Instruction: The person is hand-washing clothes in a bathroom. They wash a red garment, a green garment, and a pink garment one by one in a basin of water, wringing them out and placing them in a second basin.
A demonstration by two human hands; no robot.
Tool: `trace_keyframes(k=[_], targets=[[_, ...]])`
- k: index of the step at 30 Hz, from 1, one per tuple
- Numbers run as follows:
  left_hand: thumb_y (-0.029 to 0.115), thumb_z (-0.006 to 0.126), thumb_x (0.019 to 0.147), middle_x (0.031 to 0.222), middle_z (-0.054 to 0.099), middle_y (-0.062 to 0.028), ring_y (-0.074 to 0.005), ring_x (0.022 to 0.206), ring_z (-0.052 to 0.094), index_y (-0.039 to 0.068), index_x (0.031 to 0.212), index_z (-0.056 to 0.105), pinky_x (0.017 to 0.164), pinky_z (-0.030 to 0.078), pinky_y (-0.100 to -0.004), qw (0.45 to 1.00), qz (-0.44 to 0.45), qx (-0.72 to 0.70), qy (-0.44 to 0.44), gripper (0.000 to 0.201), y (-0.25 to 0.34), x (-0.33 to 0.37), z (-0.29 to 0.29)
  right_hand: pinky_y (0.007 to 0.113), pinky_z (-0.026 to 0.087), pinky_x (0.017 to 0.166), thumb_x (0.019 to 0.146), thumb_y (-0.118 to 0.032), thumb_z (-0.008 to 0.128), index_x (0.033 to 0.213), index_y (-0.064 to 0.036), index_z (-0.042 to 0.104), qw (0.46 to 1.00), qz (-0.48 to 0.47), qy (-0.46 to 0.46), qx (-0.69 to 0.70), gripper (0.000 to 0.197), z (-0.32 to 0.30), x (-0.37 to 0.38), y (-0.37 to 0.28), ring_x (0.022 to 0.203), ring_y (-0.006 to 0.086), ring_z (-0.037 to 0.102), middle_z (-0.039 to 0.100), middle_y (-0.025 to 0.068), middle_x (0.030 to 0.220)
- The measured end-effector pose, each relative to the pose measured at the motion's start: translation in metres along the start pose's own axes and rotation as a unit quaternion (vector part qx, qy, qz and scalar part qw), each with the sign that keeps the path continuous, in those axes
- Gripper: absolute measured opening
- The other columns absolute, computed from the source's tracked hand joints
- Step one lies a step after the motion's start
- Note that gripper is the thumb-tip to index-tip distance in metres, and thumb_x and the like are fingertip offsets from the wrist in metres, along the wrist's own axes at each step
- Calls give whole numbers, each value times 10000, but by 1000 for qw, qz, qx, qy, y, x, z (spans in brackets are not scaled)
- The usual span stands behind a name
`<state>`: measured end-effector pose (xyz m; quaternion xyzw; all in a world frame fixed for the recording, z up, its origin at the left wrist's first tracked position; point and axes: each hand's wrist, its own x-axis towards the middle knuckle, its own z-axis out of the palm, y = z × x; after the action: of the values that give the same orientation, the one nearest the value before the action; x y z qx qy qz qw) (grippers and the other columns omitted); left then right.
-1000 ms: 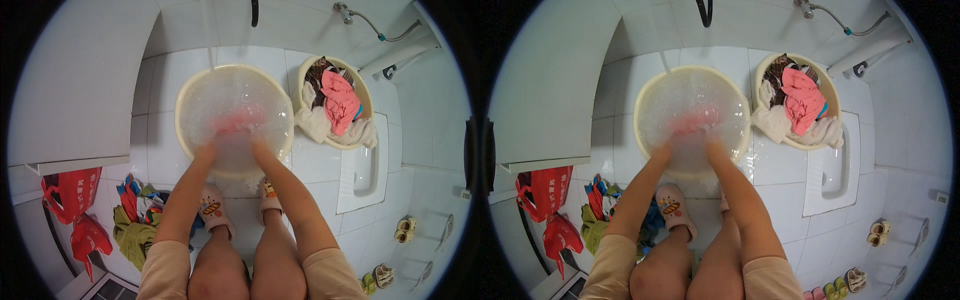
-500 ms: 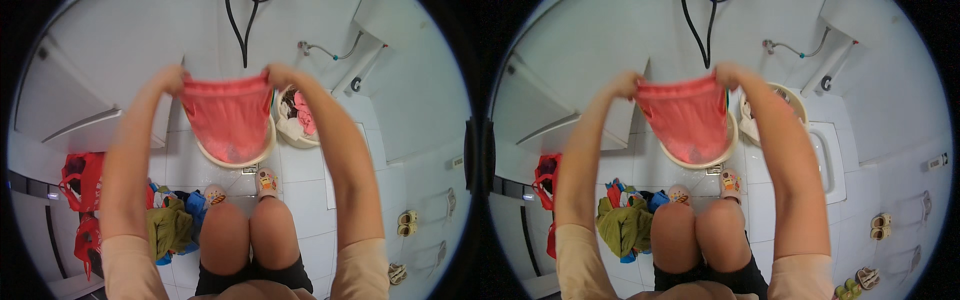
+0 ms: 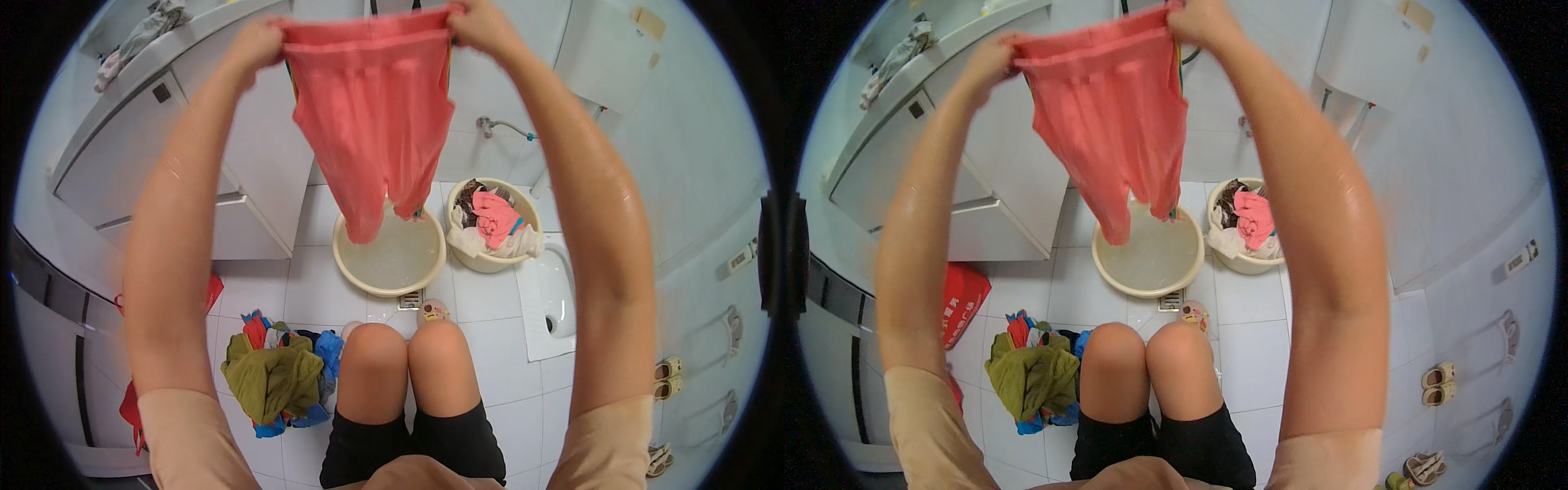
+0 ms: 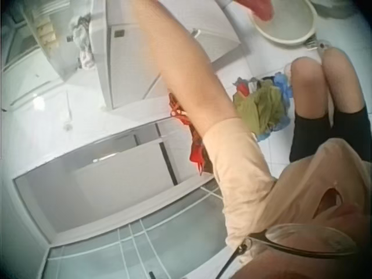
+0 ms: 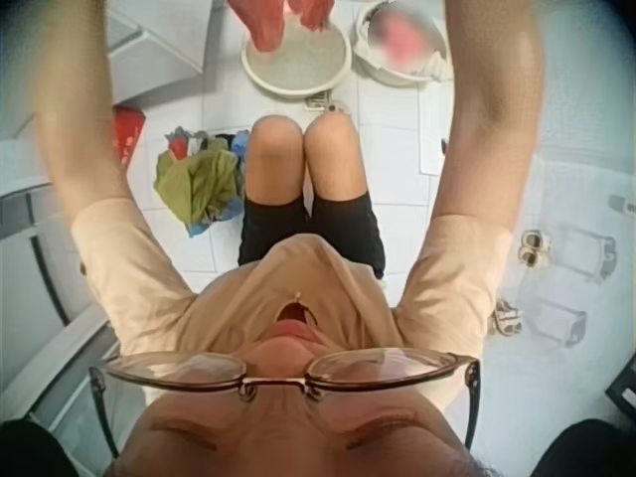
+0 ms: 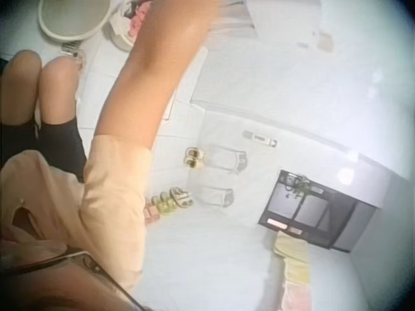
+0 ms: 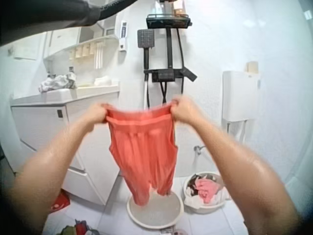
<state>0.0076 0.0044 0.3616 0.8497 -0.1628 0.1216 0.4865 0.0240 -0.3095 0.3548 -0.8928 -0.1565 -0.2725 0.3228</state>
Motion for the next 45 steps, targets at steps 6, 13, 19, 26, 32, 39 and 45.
trace_keyframes(k=[6,13,19,26,32,39,45], targets=[[115,439,779,867,641,-157,-291,833,600,47,901,638,710,461,-380,989,-108,98,-23,244,-200,-29,116,425,465,713,765,-178,495,882,-57,638,989,101,-104,-23,221,151,-122,92,799,356,597,624,189,848],[120,551,741,916,573,-130,-335,850,574,119,916,646,748,474,-414,856,111,397,-313,199,-370,-173,267,364,456,804,706,-19,524,1043,-127,607,940,-93,-308,-114,363,302,-309,220,927,301,572,584,144,1037],[141,563,735,932,633,-116,-314,849,600,138,992,626,730,486,-385,790,-31,278,-546,265,-409,-147,312,347,481,751,687,-47,542,958,-143,667,766,136,-628,0,314,363,-293,262,908,267,607,649,128,931],[209,451,822,1095,580,-127,-309,967,564,131,1121,565,848,421,-426,827,-57,405,-385,329,-419,-168,344,434,490,694,799,-169,495,951,-53,638,816,174,-530,-150,240,387,-338,266,857,290,626,648,124,940],[199,453,826,1124,570,-134,-309,974,561,114,1119,572,825,428,-436,799,-56,394,-450,328,-416,-185,318,403,484,736,785,-172,518,940,-51,646,795,130,-559,-197,235,380,-346,234,850,310,622,637,167,948],[79,447,747,899,605,-92,-198,714,601,75,1061,576,588,501,-340,847,-174,147,-481,340,-319,-83,201,334,506,669,734,-70,455,987,-66,612,844,221,-485,62,297,265,-230,216,763,223,614,633,93,905],[162,405,786,799,548,-31,-122,629,552,59,929,516,598,483,-262,947,-192,-120,-226,208,-144,-36,126,298,492,770,802,-136,480,1073,-57,510,843,303,-273,350,284,146,-128,68,847,122,576,569,43,899]])
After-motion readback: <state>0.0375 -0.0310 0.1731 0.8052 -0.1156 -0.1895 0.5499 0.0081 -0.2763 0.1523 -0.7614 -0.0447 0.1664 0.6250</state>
